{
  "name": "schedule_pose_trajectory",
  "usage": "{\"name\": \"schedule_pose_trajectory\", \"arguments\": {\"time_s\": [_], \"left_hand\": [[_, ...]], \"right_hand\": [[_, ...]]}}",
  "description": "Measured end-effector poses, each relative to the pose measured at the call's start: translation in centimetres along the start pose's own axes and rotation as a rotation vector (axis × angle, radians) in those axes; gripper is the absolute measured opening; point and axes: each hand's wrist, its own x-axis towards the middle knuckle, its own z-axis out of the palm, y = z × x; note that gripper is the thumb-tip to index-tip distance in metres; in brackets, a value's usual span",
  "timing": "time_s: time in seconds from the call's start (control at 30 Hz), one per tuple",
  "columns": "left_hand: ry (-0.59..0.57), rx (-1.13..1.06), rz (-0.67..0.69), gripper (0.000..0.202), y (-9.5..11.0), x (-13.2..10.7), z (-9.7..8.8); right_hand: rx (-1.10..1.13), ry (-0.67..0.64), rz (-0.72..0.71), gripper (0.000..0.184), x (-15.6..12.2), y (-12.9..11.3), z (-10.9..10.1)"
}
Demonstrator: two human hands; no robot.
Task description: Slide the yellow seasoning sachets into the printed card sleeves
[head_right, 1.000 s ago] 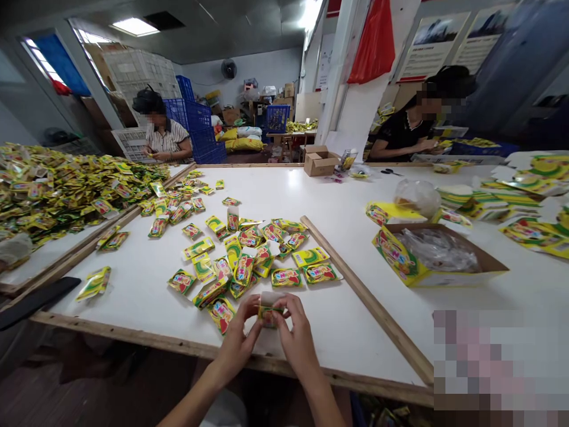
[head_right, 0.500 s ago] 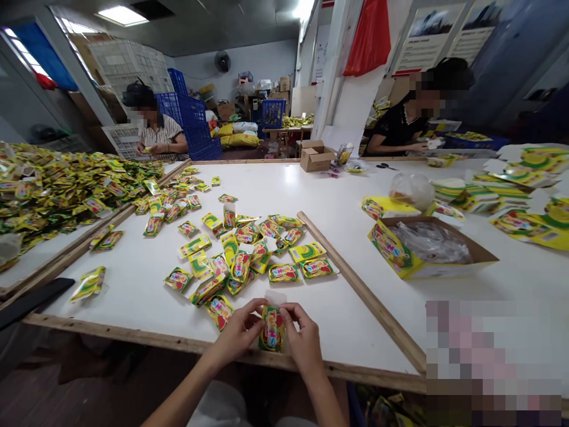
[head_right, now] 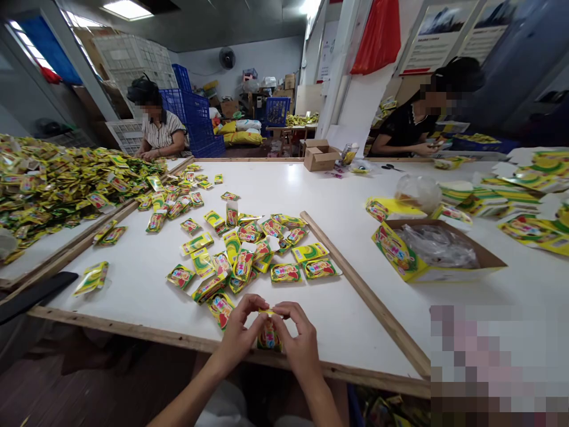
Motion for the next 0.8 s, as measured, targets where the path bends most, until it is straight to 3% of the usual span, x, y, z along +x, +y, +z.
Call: {"name": "schedule_pose_trajectory", "arguments": {"time_s": [0.17,0.43,0.67,0.8], "left_hand": [[0.050,0.065,-0.007,0.008,0.2,-0.2,0.4],[0.056,0.110,-0.054,0.010,0.4,1.4,0.5],[0.011,0.012,-0.005,0.014,-0.7,-0.3,0.2],[-0.021,0.094,0.051,0.016,-0.4,-0.8,-0.1]], "right_hand": [[-0.050,0.065,0.011,0.017,0.0,-0.3,0.5],[-0.075,0.059,0.101,0.024,1.0,-0.1,0.6],[0.019,0.041,0.066,0.022,-0.6,0.9,0.9],[-0.005,0.069,0.040,0.022,-0.9,0.5,0.9]]}}
